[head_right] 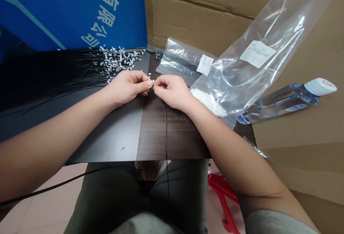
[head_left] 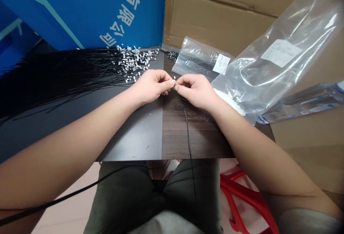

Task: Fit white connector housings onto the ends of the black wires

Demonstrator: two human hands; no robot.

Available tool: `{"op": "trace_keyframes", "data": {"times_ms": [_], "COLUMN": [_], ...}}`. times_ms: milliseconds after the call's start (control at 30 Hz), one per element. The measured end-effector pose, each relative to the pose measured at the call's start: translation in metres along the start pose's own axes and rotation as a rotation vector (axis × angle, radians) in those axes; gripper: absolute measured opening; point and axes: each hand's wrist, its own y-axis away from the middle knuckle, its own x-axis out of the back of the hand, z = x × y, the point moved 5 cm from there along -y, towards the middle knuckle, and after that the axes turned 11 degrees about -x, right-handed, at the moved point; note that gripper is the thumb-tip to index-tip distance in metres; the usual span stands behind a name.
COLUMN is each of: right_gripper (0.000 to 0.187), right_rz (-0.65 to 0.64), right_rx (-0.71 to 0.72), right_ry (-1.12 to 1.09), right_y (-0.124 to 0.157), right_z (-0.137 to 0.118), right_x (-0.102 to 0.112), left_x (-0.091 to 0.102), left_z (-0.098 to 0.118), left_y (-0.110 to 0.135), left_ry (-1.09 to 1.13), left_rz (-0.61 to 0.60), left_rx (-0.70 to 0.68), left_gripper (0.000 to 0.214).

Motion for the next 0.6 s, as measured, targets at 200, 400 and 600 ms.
{"op": "trace_keyframes", "data": {"times_ms": [200,400,600], "right_gripper": [0.015,0.018,0.023], "right_rz": [-0.005,-0.012,0.045], "right_rx": [-0.006,-0.023,0.026], "right_ry": [-0.021,-0.064,-0.091], "right_y": [-0.002,-0.001,-0.006], "right_z": [0.002,0.000,0.005], "right_x": [-0.001,0.005,0.014], "left_x": [-0.001,-0.002,0.003], "left_z": [0.001,-0.002,-0.010], "left_y": [0.000,0.000,-0.003], "left_ry": [0.006,0.117,0.124], "left_rz": [0.008,0.060,0.009], "left_rx": [0.018,0.039,0.056], "left_gripper": [0.021,0.024,0.028]}}
